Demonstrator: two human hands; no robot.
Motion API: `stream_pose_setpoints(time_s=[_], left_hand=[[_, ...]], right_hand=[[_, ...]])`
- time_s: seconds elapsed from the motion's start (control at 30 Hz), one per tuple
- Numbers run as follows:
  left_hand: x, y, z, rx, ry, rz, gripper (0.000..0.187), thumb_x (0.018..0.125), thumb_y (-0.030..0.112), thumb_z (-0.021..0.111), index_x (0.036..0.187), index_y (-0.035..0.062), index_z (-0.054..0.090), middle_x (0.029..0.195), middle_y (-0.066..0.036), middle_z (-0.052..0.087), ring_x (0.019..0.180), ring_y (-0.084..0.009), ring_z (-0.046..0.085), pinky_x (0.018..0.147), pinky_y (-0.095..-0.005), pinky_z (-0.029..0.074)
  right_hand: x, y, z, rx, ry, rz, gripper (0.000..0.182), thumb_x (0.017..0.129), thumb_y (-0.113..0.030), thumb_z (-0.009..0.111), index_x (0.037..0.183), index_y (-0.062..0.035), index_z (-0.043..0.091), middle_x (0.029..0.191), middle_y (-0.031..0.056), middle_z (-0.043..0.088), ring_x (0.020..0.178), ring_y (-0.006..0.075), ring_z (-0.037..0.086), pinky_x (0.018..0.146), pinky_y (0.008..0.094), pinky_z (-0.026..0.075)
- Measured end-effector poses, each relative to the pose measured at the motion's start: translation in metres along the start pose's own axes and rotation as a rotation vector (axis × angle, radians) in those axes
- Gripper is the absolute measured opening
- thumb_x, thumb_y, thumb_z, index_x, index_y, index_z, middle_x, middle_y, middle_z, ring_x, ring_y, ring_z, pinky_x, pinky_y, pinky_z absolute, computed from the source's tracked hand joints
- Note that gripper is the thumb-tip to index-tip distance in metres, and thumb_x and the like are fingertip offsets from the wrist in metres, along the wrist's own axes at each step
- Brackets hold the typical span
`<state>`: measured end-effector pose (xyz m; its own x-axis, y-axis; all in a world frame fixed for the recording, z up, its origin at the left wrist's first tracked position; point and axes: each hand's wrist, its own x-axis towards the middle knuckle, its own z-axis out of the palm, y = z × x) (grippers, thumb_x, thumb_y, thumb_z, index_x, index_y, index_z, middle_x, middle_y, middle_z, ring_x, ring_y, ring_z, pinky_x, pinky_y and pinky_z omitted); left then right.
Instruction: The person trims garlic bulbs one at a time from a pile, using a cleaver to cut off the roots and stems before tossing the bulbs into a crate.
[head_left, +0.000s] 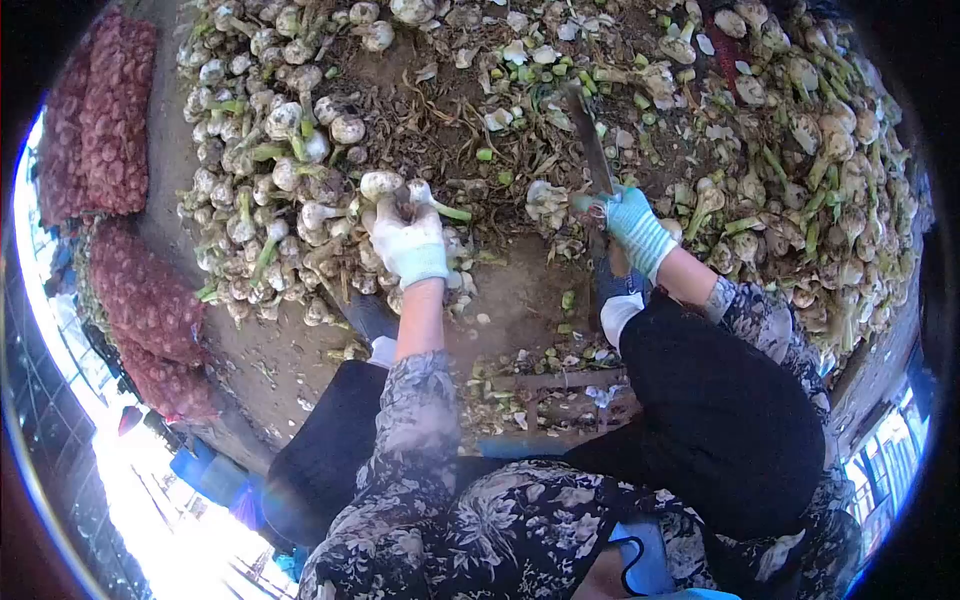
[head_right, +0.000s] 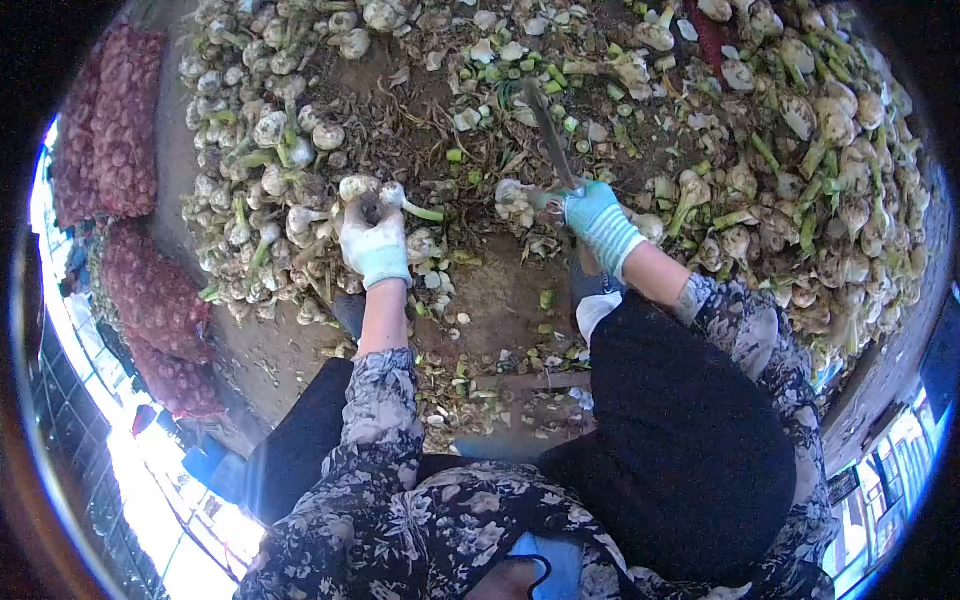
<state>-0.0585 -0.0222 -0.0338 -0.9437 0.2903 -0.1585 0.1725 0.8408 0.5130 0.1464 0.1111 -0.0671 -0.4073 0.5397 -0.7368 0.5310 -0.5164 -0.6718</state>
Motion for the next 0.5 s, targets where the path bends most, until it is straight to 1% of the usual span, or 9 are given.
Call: stream_pose_setpoints(time_s=[0.03, 0.1, 0.13, 0.2, 0.23, 0.27, 0.37, 0.43, 0.5], left_hand=[[0.001, -0.01, 0.003, 0.145, 0.067, 0.174, 0.023, 0.063, 0.006, 0.064, 0.086, 0.0066, 0.062, 0.097, -0.013, 0.054, 0.078, -0.0236, 0.057, 0.067, -0.0311, 0.051], [-0.003, 0.007, 0.007, 0.409, -0.143, 0.426, 0.03, 0.062, 0.011, 0.066, 0.092, 0.0113, 0.063, 0.105, -0.012, 0.051, 0.091, -0.0271, 0.054, 0.081, -0.0419, 0.046], [-0.014, 0.016, 0.014, 0.597, -0.253, 0.438, 0.051, 0.061, 0.02, 0.068, 0.11, 0.0159, 0.055, 0.117, -0.013, 0.045, 0.111, -0.0313, 0.042, 0.097, -0.0499, 0.031], [-0.034, 0.002, 0.044, 0.81, -0.479, 0.474, 0.073, 0.061, 0.036, 0.069, 0.124, 0.0122, 0.04, 0.126, -0.013, 0.039, 0.12, -0.0293, 0.033, 0.102, -0.0492, 0.021], [-0.052, 0.014, 0.049, 1.002, -0.575, 0.458, 0.073, 0.061, 0.038, 0.068, 0.123, 0.0095, 0.041, 0.127, -0.012, 0.038, 0.119, -0.0271, 0.034, 0.102, -0.0481, 0.02], [-0.065, 0.024, 0.041, 0.886, -0.63, 0.556, 0.075, 0.06, 0.04, 0.069, 0.123, 0.0111, 0.041, 0.124, -0.012, 0.042, 0.117, -0.0255, 0.036, 0.1, -0.0454, 0.025], [-0.08, -0.013, 0.038, 0.268, -0.12, 0.593, 0.061, 0.057, 0.036, 0.068, 0.108, 0.0073, 0.052, 0.113, -0.014, 0.047, 0.103, -0.0287, 0.048, 0.089, -0.0438, 0.039], [-0.057, -0.015, 0.027, 0.315, 0.064, 0.109, 0.056, 0.058, 0.037, 0.066, 0.101, 0.0028, 0.054, 0.107, -0.019, 0.049, 0.096, -0.031, 0.052, 0.084, -0.0423, 0.042], [-0.018, -0.003, 0.015, 0.367, -0.028, -0.361, 0.057, 0.063, 0.041, 0.064, 0.101, -0.0013, 0.057, 0.1, -0.022, 0.054, 0.097, -0.0328, 0.053, 0.082, -0.0415, 0.044]], right_hand=[[0.001, 0.001, 0.0, -0.068, -0.005, 0.0, 0.034, 0.074, -0.025, 0.067, 0.089, 0.004, 0.057, 0.068, 0.006, 0.058, 0.055, 0.0134, 0.045, 0.052, 0.0302, 0.04], [0.01, 0.001, 0.0, -0.21, -0.015, -0.005, 0.033, 0.075, -0.024, 0.066, 0.089, 0.0038, 0.057, 0.067, 0.0064, 0.058, 0.055, 0.0138, 0.045, 0.051, 0.0316, 0.04], [0.035, 0.038, -0.003, -0.229, 0.013, -0.033, 0.03, 0.076, -0.022, 0.063, 0.089, 0.0046, 0.057, 0.065, 0.0083, 0.058, 0.055, 0.0149, 0.045, 0.052, 0.0324, 0.04], [0.03, 0.042, -0.003, -0.217, 0.027, -0.086, 0.027, 0.078, -0.018, 0.059, 0.089, 0.0058, 0.056, 0.065, 0.0092, 0.057, 0.055, 0.0156, 0.044, 0.052, 0.0324, 0.04], [0.031, 0.04, 0.001, -0.207, 0.034, -0.118, 0.025, 0.079, -0.017, 0.057, 0.089, 0.0063, 0.056, 0.065, 0.0096, 0.057, 0.054, 0.0159, 0.044, 0.052, 0.0324, 0.04], [0.033, 0.036, 0.003, -0.186, 0.027, -0.116, 0.025, 0.079, -0.016, 0.057, 0.09, 0.0063, 0.055, 0.065, 0.0092, 0.057, 0.055, 0.0155, 0.044, 0.052, 0.0319, 0.04], [0.028, 0.033, 0.002, -0.124, 0.012, -0.071, 0.024, 0.08, -0.014, 0.055, 0.092, 0.0064, 0.055, 0.067, 0.008, 0.057, 0.056, 0.0143, 0.044, 0.053, 0.0304, 0.04], [0.022, 0.021, 0.002, -0.095, 0.011, -0.027, 0.024, 0.081, -0.014, 0.055, 0.093, 0.0063, 0.054, 0.067, 0.0078, 0.057, 0.057, 0.0139, 0.044, 0.053, 0.0299, 0.04], [0.016, 0.001, 0.009, -0.078, -0.005, 0.023, 0.024, 0.081, -0.016, 0.055, 0.092, 0.0062, 0.055, 0.067, 0.0082, 0.056, 0.057, 0.0139, 0.044, 0.053, 0.0299, 0.04]])
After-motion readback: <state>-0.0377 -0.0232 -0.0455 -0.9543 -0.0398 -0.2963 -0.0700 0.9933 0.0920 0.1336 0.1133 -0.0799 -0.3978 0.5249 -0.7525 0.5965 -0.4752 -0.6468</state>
